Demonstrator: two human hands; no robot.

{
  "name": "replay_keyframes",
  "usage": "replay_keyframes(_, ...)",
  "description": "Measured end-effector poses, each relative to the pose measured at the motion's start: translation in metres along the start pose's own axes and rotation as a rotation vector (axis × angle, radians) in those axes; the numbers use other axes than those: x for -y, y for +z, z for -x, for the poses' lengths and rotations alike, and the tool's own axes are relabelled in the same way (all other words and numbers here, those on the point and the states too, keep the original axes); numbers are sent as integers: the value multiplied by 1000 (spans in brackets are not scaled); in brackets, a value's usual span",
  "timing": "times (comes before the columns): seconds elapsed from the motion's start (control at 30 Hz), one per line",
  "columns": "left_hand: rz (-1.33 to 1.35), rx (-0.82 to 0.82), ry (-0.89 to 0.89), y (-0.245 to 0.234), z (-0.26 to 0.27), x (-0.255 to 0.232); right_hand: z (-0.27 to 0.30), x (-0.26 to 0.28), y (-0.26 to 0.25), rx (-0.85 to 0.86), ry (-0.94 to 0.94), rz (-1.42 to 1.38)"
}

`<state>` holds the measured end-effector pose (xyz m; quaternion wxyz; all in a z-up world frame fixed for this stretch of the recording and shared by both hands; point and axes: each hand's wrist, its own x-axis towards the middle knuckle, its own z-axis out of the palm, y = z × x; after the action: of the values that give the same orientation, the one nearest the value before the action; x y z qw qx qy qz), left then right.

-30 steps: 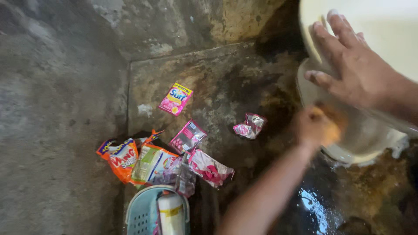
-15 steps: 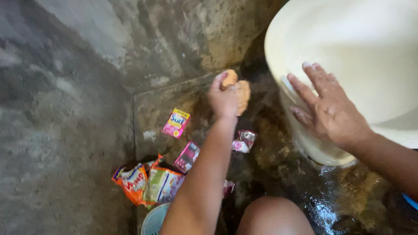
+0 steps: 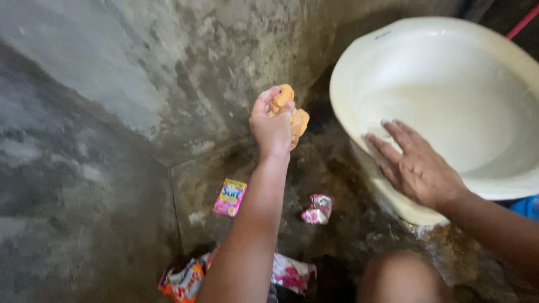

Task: The person cleans a toilet bowl by hand using a small cloth, scrubbing both the inner and outer surfaces before rinsing it.

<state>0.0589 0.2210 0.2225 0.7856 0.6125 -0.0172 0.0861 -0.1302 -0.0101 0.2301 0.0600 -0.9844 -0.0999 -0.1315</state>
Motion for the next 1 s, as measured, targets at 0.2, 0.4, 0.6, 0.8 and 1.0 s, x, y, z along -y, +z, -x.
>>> replay_keyframes(0.2, 304, 89, 20, 26, -14, -22, -11, 13, -21, 22, 193, -99)
replay_keyframes(0.4, 540, 251, -183, 95, 21, -70, -86, 45, -76, -156, 560, -1175)
replay_keyframes(0.6, 30, 357, -459, 84, 22, -108, -128, 10, -94, -155, 523, -1168)
replay_keyframes(0.8, -138, -7, -92, 79, 12, -37, -152, -13, -45, -442, -80, -370)
replay_keyframes(1.0, -455, -180, -86, 119, 19, -2, -175, -20, 30, -601, -412, -262)
